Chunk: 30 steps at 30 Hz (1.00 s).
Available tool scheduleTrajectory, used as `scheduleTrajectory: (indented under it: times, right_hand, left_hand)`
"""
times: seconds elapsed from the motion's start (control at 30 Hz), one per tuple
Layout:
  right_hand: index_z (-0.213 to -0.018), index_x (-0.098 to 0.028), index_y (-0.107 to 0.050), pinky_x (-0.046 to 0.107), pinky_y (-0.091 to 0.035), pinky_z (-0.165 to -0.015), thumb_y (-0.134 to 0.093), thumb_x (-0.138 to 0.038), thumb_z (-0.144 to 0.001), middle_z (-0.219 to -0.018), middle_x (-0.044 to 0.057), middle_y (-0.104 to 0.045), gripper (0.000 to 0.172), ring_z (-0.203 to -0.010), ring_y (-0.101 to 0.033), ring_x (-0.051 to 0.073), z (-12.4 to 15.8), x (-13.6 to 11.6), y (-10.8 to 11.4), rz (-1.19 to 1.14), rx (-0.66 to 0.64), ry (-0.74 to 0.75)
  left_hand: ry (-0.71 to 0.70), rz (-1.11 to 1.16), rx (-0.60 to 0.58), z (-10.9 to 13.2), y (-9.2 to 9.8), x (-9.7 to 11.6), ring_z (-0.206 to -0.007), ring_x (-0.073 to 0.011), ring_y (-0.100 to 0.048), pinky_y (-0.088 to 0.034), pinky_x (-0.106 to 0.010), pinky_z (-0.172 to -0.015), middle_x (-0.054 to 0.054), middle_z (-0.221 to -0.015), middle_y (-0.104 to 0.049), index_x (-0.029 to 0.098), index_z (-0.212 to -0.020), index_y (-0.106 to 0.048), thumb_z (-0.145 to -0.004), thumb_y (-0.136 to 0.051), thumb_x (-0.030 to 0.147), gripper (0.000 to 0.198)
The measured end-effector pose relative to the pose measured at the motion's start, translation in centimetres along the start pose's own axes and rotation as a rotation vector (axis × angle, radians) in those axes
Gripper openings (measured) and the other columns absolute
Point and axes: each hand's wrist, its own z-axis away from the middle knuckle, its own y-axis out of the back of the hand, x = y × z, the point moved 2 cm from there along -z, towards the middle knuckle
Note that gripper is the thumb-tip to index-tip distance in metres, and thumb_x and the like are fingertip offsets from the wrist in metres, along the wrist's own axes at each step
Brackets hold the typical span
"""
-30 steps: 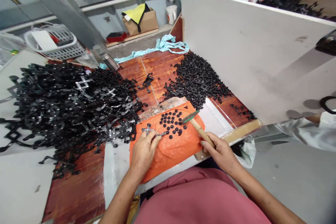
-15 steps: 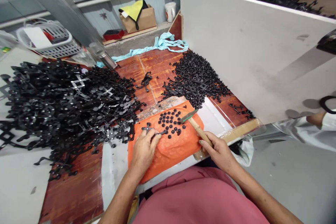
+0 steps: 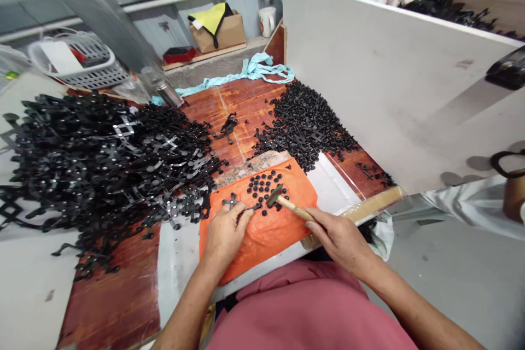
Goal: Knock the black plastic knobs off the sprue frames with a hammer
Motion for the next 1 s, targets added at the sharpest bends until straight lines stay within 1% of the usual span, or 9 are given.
scheduleTrajectory:
  times: [0.1, 0.2, 0.33, 0.5, 0.6, 0.67, 0.73, 0.83, 1.0]
  right_hand:
    - [-0.151, -0.034, -0.045, 0.028, -0.048, -0.076, -0.038, -0.032, -0.108, -0.113, 0.003, -0.072, 0.044, -0.089, -0.071, 0.018, -0.4, -1.6, 0.5, 0.166, 0.075, 0.133]
    - [-0.154, -0.030, -0.041, 0.029, -0.048, -0.070, -0.036, -0.029, -0.108, -0.101, 0.004, -0.071, 0.047, -0.081, -0.070, 0.019, -0.8, -2.6, 0.3, 0.330, 0.130, 0.228]
    - [-0.150, -0.028, -0.046, 0.028, -0.045, -0.062, -0.038, -0.028, -0.107, -0.084, 0.002, -0.066, 0.044, -0.068, -0.066, 0.019, -1.3, -2.6, -0.6, 0.518, 0.080, 0.211]
    - [-0.154, -0.024, -0.041, 0.027, -0.045, -0.064, -0.035, -0.026, -0.107, -0.085, 0.003, -0.066, 0.047, -0.071, -0.065, 0.017, -1.3, -2.4, -0.7, 0.479, 0.164, 0.271]
    - [-0.153, -0.026, -0.045, 0.028, -0.044, -0.059, -0.039, -0.026, -0.106, -0.082, 0.002, -0.067, 0.047, -0.065, -0.065, 0.018, -1.5, -2.3, -1.1, 0.560, 0.065, 0.213]
    - [-0.155, -0.029, -0.041, 0.029, -0.046, -0.062, -0.039, -0.027, -0.107, -0.087, 0.003, -0.070, 0.049, -0.070, -0.067, 0.019, -1.6, -2.3, -1.1, 0.505, 0.038, 0.204]
    - [-0.157, -0.029, -0.037, 0.028, -0.049, -0.068, -0.038, -0.029, -0.108, -0.095, 0.003, -0.072, 0.049, -0.077, -0.069, 0.018, -1.7, -2.4, -0.6, 0.370, 0.088, 0.216]
    - [-0.155, -0.028, -0.040, 0.028, -0.050, -0.072, -0.037, -0.032, -0.108, -0.101, 0.004, -0.074, 0.047, -0.084, -0.070, 0.018, -1.7, -2.1, 0.2, 0.222, 0.171, 0.185]
    - [-0.154, -0.033, -0.042, 0.030, -0.053, -0.075, -0.038, -0.035, -0.108, -0.112, 0.002, -0.075, 0.047, -0.089, -0.073, 0.018, -0.9, -0.6, 0.1, 0.154, 0.117, 0.079]
  left_hand:
    - [0.012, -0.050, 0.002, 0.2, 0.2, 0.3, -0.086, -0.0230, -0.063, -0.042, -0.031, -0.077, -0.007, -0.088, -0.065, 0.024, -0.098, -0.073, -0.100, -0.047, 0.041, 0.031]
    - [0.020, -0.079, 0.010, 0.3, 0.3, 0.6, -0.085, -0.0235, -0.064, -0.043, -0.032, -0.076, -0.007, -0.089, -0.065, 0.026, -0.103, -0.074, -0.100, -0.046, 0.041, 0.032]
    - [0.008, -0.063, 0.014, 0.3, 0.2, 0.5, -0.087, -0.0240, -0.064, -0.044, -0.033, -0.078, -0.008, -0.089, -0.066, 0.025, -0.104, -0.074, -0.100, -0.046, 0.041, 0.032]
    - [-0.006, -0.029, 0.031, 0.4, 0.0, 0.2, -0.086, -0.0231, -0.063, -0.044, -0.032, -0.078, -0.007, -0.088, -0.067, 0.024, -0.099, -0.074, -0.100, -0.047, 0.041, 0.032]
    - [-0.019, -0.024, 0.048, 0.3, -0.1, 0.1, -0.084, -0.0227, -0.063, -0.043, -0.032, -0.076, -0.007, -0.086, -0.066, 0.025, -0.100, -0.074, -0.100, -0.048, 0.042, 0.031]
    - [-0.016, -0.014, 0.051, 0.3, -0.2, 0.0, -0.080, -0.0226, -0.062, -0.043, -0.032, -0.074, -0.006, -0.084, -0.065, 0.025, -0.099, -0.074, -0.099, -0.048, 0.043, 0.031]
    - [-0.008, 0.029, 0.047, 0.2, -0.4, -0.2, -0.080, -0.0225, -0.062, -0.042, -0.032, -0.073, -0.006, -0.084, -0.064, 0.024, -0.097, -0.073, -0.099, -0.048, 0.043, 0.032]
    - [-0.005, 0.167, 0.056, 0.3, -0.5, -0.5, -0.083, -0.0219, -0.061, -0.042, -0.032, -0.076, -0.005, -0.086, -0.065, 0.024, -0.092, -0.071, -0.098, -0.048, 0.043, 0.031]
    - [0.029, 0.292, 0.046, 0.3, -0.5, -0.8, -0.081, -0.0202, -0.058, -0.041, -0.031, -0.075, -0.003, -0.082, -0.061, 0.024, -0.089, -0.069, -0.097, -0.049, 0.044, 0.029]
